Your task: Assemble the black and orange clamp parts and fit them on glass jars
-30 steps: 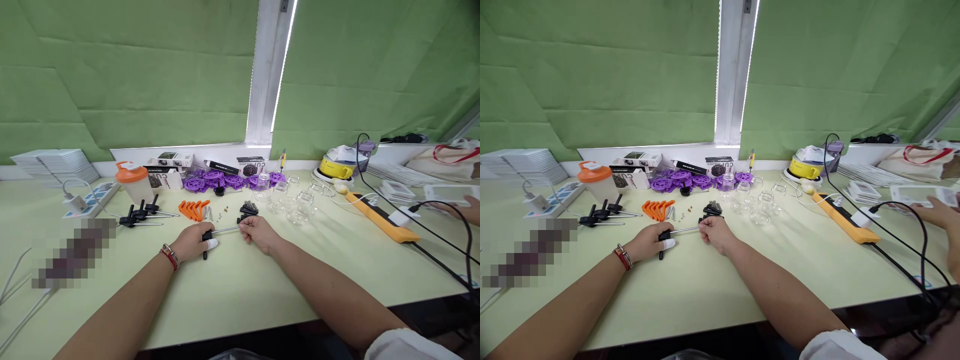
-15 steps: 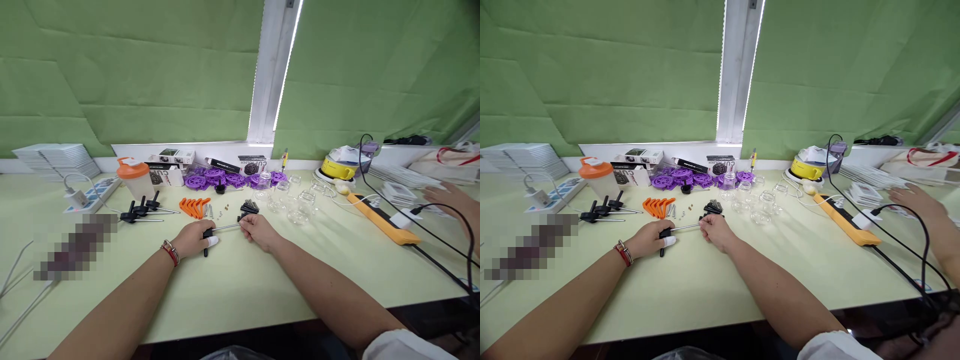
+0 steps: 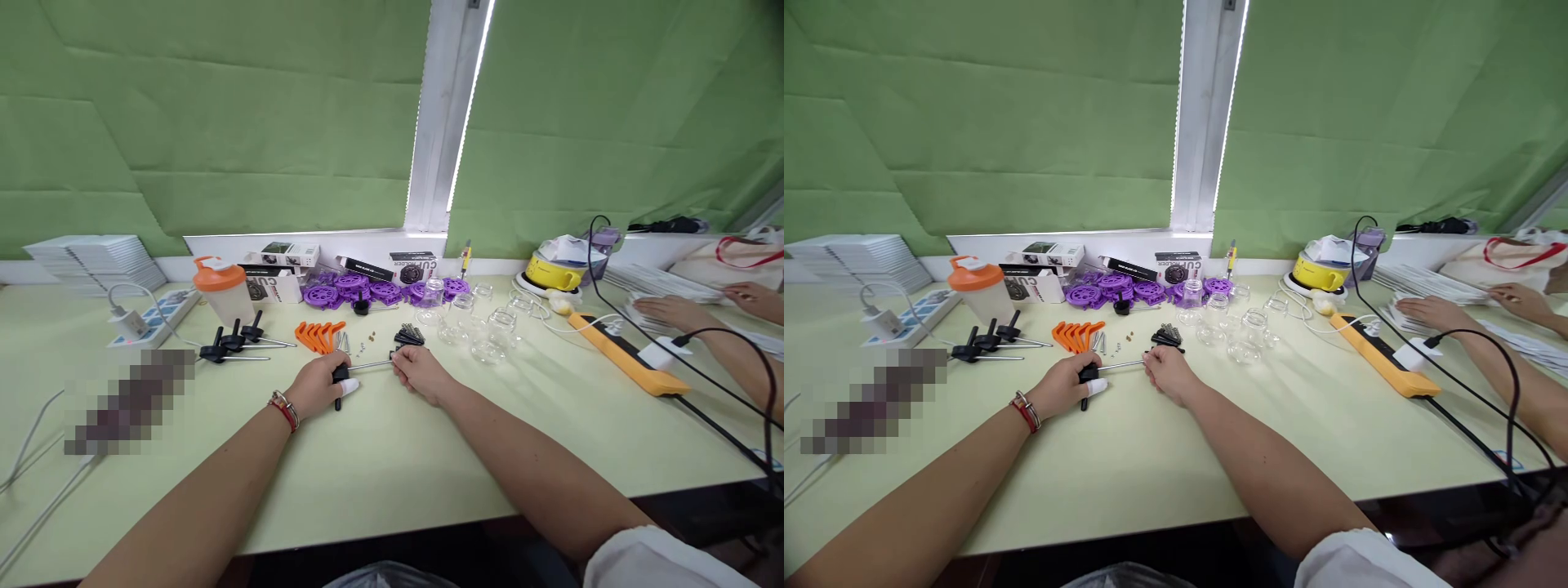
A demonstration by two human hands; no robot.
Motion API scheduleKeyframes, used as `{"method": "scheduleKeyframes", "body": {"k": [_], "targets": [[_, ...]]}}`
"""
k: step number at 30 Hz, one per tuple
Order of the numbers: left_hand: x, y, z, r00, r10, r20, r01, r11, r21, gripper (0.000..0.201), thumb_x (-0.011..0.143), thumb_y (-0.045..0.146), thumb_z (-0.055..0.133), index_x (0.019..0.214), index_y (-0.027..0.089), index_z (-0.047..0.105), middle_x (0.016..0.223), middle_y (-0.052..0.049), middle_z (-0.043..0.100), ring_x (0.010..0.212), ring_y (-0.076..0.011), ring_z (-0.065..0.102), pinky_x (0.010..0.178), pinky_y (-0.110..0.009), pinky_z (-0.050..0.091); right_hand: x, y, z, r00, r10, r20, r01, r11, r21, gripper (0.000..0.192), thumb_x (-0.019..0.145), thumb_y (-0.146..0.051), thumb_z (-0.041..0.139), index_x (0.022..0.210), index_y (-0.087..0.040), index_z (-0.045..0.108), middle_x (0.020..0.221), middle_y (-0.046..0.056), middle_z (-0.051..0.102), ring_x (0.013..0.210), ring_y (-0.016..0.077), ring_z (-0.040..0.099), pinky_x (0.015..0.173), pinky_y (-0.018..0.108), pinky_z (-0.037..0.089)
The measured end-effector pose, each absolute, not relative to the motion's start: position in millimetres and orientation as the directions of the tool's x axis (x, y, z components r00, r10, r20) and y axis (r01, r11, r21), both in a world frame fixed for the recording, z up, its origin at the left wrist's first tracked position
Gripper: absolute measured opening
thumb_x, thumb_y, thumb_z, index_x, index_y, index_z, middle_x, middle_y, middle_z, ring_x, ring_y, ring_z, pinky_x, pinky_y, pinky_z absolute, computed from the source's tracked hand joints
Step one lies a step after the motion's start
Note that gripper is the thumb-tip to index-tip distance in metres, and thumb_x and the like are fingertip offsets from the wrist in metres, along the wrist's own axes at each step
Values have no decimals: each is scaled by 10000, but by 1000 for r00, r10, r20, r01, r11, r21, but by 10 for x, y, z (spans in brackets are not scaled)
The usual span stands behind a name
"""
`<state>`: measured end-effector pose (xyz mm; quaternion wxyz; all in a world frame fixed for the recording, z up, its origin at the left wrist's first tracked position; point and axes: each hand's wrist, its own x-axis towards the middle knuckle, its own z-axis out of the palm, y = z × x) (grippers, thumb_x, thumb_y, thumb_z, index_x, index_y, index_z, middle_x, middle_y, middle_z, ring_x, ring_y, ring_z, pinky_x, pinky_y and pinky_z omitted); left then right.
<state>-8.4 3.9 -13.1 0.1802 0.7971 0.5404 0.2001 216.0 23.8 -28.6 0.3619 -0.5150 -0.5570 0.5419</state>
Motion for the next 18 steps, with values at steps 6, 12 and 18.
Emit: {"method": "scheduleKeyframes", "body": {"k": [6,12,18], "targets": [[-94,47,-133,373,917,142,770,-392,503,308,754,482,531,906,215,560,825,-15,593,728,-178,527,632,-273,394,2171,241,-312,-217,965,-147,174,-110,-979,206,800,-364,526,721,-177,488,524,-51,471,385,50,354,350,179,280],[-93,63,-140,389,909,151,771,-411,487,290,762,468,537,910,219,557,832,-9,602,737,-178,535,638,-269,394,2173,255,-363,-203,973,-109,125,-85,-989,158,773,-322,566,744,-187,488,536,-57,496,378,51,358,333,178,255],[-101,66,-157,392,906,159,772,-418,479,301,766,482,532,917,223,558,828,-7,603,725,-176,533,633,-269,390,2210,231,-291,-222,963,-155,61,-145,-988,44,772,-191,539,802,-161,549,623,-22,537,435,55,431,357,175,322]]}}
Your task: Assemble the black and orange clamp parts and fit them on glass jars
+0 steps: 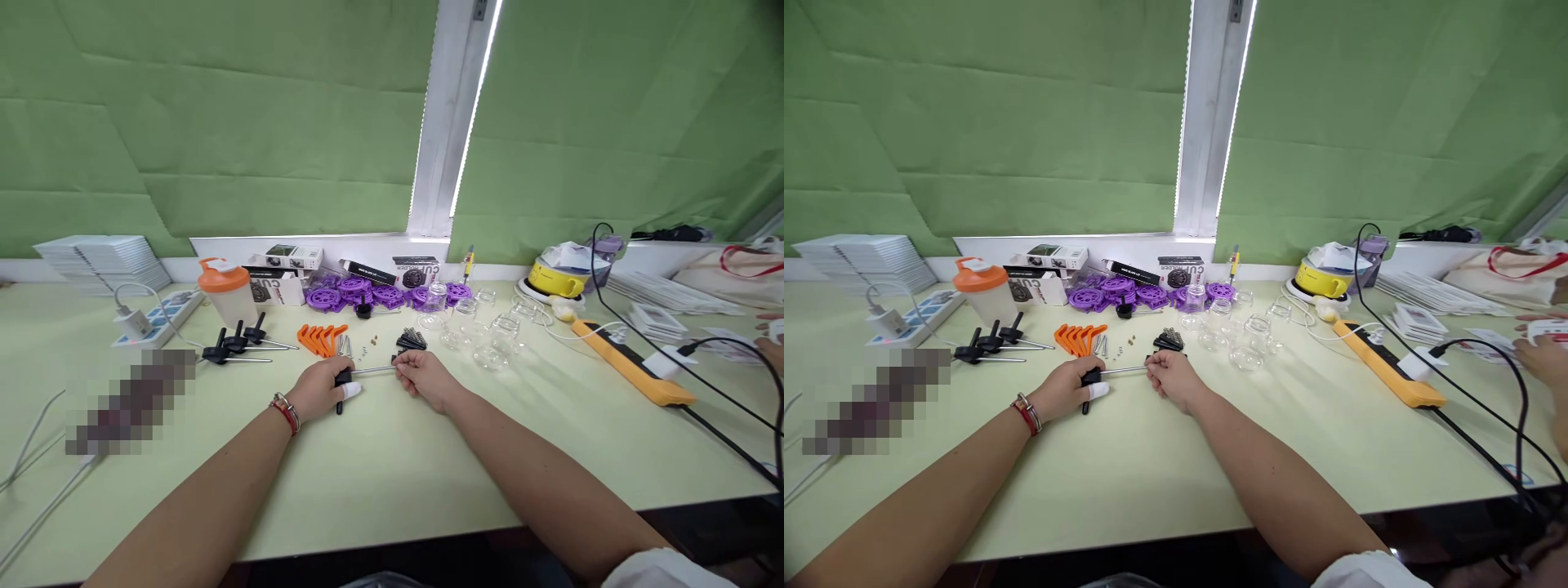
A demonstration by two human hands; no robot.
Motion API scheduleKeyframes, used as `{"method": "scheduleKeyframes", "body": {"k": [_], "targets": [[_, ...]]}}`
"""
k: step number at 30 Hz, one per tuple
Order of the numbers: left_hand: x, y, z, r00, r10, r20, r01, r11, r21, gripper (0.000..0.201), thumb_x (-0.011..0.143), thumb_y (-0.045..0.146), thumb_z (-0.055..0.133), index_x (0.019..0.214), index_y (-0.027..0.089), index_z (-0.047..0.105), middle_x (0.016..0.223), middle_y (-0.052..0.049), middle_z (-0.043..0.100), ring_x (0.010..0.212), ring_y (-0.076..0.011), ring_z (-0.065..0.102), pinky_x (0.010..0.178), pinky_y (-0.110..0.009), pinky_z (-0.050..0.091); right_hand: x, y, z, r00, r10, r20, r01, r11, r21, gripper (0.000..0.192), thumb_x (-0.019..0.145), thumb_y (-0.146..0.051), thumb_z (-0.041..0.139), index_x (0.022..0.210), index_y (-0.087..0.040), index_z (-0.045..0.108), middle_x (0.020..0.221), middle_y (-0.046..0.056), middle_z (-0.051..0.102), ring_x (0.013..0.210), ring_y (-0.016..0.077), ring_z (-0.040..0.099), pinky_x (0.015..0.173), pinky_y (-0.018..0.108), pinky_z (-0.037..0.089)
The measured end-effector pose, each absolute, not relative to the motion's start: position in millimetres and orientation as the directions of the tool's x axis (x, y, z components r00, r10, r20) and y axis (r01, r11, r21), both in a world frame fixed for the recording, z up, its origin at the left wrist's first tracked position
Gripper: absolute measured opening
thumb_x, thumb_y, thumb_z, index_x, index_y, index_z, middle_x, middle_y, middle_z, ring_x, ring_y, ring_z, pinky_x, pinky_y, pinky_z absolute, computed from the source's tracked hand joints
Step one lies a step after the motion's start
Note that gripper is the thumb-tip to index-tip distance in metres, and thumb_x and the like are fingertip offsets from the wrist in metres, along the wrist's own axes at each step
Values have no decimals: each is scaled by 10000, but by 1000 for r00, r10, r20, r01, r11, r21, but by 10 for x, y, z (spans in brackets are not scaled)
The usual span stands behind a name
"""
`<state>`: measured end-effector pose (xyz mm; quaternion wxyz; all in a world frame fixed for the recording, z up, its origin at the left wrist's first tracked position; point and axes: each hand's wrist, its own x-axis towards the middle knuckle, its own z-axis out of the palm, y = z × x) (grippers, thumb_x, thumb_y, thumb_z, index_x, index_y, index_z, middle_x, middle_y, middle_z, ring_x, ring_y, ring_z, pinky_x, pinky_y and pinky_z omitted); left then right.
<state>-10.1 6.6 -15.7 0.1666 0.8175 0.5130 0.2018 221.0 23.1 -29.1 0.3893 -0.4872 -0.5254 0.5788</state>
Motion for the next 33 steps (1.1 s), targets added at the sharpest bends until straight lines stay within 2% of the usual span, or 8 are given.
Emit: {"method": "scheduleKeyframes", "body": {"k": [3,8,11,17,26,29,33], "targets": [[-106,65,-158,386,909,156,771,-411,486,298,765,481,531,915,225,558,831,-6,604,726,-176,534,630,-268,389,2215,228,-278,-220,964,-150,59,-140,-988,81,759,-125,519,822,-149,564,656,-6,549,451,61,451,374,188,369],[-105,65,-161,384,912,146,770,-403,494,312,762,482,535,933,222,559,837,-11,603,725,-176,530,631,-270,390,2198,234,-297,-206,968,-145,56,-136,-989,76,765,-121,506,810,-145,562,636,-11,534,445,59,446,370,184,367],[-101,66,-161,385,911,150,769,-406,494,316,763,482,533,938,220,559,847,-16,603,734,-178,530,637,-271,391,2198,237,-308,-200,970,-139,66,-129,-989,37,774,-167,526,784,-148,555,608,-19,524,434,56,436,369,181,358],[-99,57,-151,378,915,140,777,-396,490,308,765,484,531,928,223,552,836,-12,602,732,-180,529,636,-273,390,2196,230,-311,-214,963,-163,152,-133,-979,186,810,-305,528,691,-162,517,482,-46,460,383,49,365,363,173,301],[-109,72,-173,377,917,130,777,-390,495,318,770,494,524,949,231,549,846,-14,602,740,-184,533,647,-277,395,2172,229,-298,-202,963,-181,164,-149,-975,207,840,-325,488,725,-158,529,513,-44,463,379,46,344,338,171,261],[-112,78,-177,387,912,137,776,-402,487,301,774,487,521,933,232,546,836,-11,601,733,-182,532,642,-275,391,2190,235,-311,-211,963,-170,158,-138,-978,206,835,-336,495,738,-158,534,543,-34,484,396,47,373,351,172,298],[-118,84,-183,395,909,135,774,-409,483,299,774,482,517,931,229,545,837,-12,601,730,-180,529,635,-273,388,2219,233,-326,-231,964,-129,91,-110,-990,134,806,-293,527,866,-173,524,655,-19,530,460,62,451,370,175,348]]}}
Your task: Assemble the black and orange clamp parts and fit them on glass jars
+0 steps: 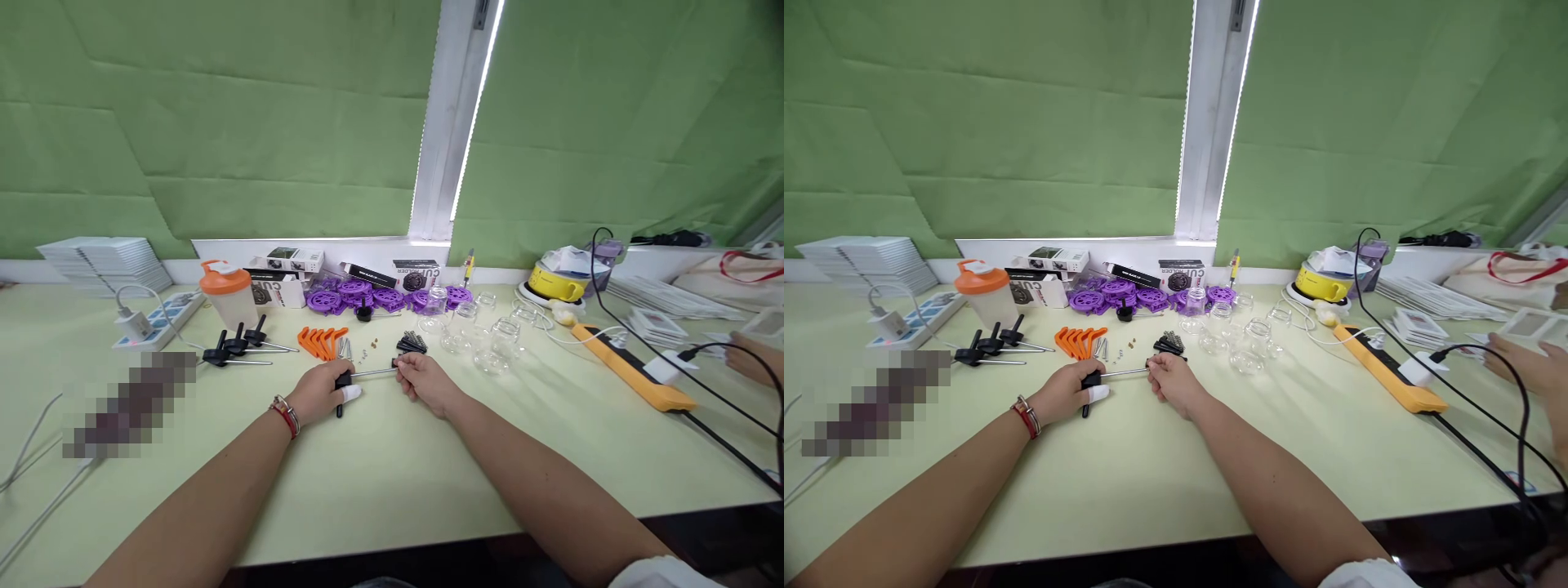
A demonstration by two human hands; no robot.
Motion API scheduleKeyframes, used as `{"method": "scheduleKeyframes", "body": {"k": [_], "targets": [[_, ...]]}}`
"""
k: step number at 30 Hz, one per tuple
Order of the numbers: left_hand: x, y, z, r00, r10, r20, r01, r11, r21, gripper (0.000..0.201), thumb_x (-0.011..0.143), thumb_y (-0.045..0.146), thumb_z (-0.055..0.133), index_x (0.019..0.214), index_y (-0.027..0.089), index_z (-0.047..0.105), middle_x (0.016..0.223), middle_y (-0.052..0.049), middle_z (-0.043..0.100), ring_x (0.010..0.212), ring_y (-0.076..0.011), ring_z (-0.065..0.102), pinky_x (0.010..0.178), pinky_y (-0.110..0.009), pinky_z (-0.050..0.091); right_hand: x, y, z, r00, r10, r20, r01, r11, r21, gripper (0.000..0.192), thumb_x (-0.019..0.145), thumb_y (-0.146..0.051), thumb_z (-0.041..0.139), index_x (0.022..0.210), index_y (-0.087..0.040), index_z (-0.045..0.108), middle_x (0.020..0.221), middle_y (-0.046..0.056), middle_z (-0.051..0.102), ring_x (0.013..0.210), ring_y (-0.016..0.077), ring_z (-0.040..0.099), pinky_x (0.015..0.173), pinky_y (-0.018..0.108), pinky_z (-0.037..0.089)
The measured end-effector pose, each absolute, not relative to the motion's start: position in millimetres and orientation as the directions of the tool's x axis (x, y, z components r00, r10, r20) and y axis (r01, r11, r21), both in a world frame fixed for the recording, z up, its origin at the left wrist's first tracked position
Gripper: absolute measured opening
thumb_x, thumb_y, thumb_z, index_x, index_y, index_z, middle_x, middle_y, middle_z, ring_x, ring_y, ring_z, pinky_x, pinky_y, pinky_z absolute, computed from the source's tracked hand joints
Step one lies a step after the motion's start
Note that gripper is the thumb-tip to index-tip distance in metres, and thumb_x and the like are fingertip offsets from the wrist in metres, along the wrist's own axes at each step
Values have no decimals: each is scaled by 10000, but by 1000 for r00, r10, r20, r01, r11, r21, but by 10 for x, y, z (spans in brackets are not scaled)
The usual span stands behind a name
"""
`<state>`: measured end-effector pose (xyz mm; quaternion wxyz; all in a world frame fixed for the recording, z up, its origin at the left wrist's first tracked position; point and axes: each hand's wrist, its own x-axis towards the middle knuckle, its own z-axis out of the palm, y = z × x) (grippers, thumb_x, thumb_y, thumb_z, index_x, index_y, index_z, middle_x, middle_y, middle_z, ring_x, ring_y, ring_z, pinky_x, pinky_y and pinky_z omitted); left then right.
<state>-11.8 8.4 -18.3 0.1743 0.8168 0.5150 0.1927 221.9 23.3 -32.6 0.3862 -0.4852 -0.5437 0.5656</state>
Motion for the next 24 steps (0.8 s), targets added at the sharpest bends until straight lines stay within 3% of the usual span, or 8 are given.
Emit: {"method": "scheduleKeyframes", "body": {"k": [9,24], "targets": [[-109,73,-169,395,907,144,771,-413,484,320,771,491,510,949,228,552,850,-19,607,746,-189,537,649,-286,400,2224,245,-375,-244,964,-107,109,-82,-991,100,762,-254,555,789,-177,497,612,-29,532,446,61,447,370,171,346],[-115,68,-162,401,904,149,762,-420,493,330,780,505,506,949,226,553,872,-20,610,761,-190,544,662,-284,406,2197,216,-305,-237,962,-136,214,-85,-973,254,855,-350,460,673,-172,478,448,-45,478,340,52,361,360,179,298]]}}
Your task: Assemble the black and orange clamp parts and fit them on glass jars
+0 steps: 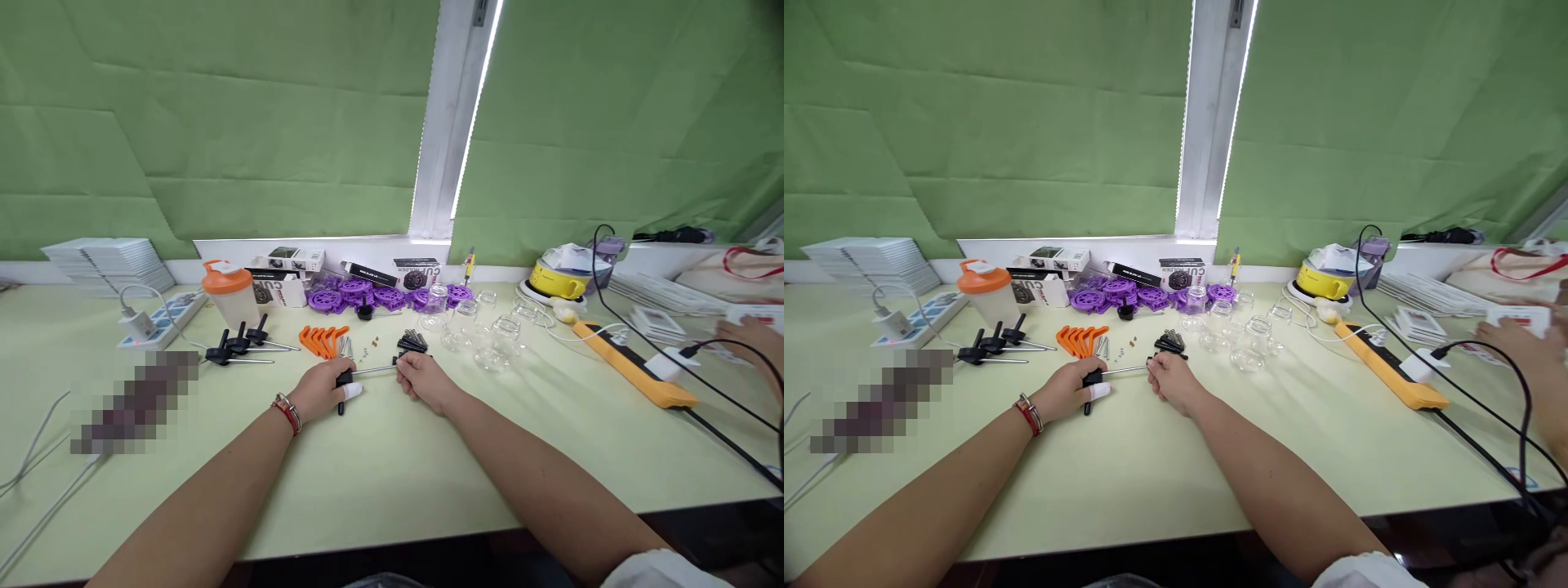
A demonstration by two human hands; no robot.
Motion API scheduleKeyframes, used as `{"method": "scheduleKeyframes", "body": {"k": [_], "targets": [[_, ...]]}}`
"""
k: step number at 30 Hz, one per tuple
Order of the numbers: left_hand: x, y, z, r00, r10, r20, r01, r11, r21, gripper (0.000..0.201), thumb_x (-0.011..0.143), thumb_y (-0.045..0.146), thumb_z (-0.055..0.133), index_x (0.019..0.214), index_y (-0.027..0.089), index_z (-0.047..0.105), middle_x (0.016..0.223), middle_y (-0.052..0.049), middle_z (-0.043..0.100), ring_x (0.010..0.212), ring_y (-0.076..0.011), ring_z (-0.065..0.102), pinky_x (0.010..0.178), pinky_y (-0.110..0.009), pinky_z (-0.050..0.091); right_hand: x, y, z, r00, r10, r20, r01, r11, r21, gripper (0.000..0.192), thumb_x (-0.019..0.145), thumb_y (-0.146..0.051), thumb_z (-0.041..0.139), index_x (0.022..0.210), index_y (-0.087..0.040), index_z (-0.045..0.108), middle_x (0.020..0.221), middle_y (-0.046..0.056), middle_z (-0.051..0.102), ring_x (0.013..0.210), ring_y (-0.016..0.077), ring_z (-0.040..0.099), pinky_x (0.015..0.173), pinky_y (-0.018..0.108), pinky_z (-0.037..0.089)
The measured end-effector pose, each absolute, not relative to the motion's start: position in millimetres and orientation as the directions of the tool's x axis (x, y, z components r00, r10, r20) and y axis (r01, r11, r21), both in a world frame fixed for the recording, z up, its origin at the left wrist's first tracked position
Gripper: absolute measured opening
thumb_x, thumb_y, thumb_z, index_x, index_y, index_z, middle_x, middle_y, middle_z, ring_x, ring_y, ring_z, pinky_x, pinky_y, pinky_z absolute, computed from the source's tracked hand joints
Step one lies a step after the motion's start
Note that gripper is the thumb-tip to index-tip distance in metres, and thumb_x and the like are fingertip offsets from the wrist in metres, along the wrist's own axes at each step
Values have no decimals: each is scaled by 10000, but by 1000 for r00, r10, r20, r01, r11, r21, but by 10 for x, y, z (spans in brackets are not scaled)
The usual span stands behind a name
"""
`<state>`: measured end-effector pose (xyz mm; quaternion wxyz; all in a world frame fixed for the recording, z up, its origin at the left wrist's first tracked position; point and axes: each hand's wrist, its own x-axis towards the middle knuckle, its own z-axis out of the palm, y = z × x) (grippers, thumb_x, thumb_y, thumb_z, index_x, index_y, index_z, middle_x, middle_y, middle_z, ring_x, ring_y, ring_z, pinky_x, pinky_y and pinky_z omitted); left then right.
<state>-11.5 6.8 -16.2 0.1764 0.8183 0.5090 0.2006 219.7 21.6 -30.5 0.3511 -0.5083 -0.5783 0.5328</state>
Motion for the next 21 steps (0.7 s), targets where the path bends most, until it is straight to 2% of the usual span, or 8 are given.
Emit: {"method": "scheduleKeyframes", "body": {"k": [5,10,16,21], "targets": [[-117,74,-159,400,904,151,756,-419,503,345,773,515,508,947,222,559,860,-21,607,746,-186,539,652,-284,402,2212,221,-317,-241,962,-127,186,-83,-979,230,853,-354,464,713,-172,486,498,-37,503,354,53,385,354,180,316],[-113,70,-157,401,902,157,750,-422,509,341,767,507,514,942,219,567,849,-23,604,735,-184,531,648,-286,403,2234,186,-277,-263,959,-109,87,-89,-992,118,791,-259,543,862,-191,477,636,-34,541,456,69,467,371,177,357],[-113,75,-160,408,900,155,749,-427,507,353,767,517,505,945,219,566,856,-27,604,750,-190,532,659,-292,409,2231,191,-284,-272,956,-105,114,-77,-991,77,789,-239,526,782,-182,476,595,-37,533,422,61,440,368,180,346],[-107,69,-153,403,902,153,751,-421,509,337,770,506,506,942,222,563,846,-21,605,740,-186,534,658,-288,409,2226,205,-299,-268,956,-120,147,-82,-986,148,814,-294,510,731,-178,471,521,-48,507,383,55,412,370,178,334]]}}
